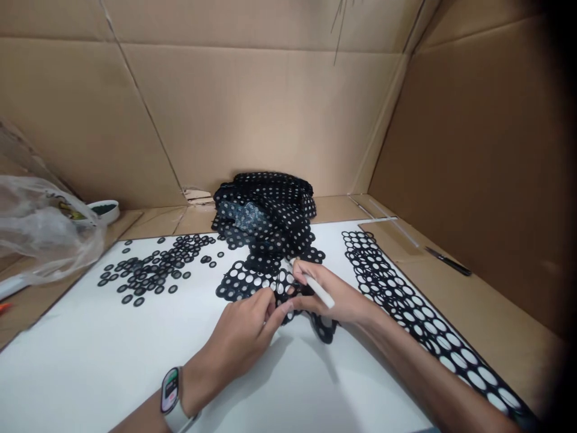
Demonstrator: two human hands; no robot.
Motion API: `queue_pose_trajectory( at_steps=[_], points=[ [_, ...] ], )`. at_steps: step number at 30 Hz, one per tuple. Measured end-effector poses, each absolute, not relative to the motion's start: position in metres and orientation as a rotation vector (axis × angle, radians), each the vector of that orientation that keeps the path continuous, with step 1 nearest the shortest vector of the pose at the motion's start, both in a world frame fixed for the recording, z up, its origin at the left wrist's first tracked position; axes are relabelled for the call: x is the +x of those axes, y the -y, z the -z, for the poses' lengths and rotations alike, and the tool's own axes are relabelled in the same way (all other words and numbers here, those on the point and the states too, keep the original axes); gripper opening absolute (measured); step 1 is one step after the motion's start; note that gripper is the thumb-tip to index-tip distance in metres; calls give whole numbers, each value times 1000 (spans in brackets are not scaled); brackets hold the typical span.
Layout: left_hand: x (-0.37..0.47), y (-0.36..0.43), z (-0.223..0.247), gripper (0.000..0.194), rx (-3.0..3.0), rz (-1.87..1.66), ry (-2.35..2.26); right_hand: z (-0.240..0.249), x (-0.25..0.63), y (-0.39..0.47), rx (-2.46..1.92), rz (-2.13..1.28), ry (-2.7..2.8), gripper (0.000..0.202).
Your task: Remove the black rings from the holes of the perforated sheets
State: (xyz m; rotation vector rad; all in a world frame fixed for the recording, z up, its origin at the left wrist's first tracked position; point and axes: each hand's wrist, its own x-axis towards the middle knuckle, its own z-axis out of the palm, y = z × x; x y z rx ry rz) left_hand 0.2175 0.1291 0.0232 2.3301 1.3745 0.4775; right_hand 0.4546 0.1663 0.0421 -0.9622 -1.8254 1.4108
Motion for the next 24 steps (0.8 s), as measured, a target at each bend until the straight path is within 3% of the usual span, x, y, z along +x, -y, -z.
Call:
queue_pose_trajectory(
  at_steps=[5, 13, 24],
  points=[
    [211, -128, -18, 35, 2508, -514, -1341, -45, 444, -156, -934, -1468, 1769, 56],
    [206, -125, -21, 34, 2386, -479, -1282, -50, 438, -148, -1005, -1286, 1869, 46],
    [191, -139, -19, 49, 1441, -589, -855, -48, 430, -143, -840, -1473, 1678, 54]
  ],
)
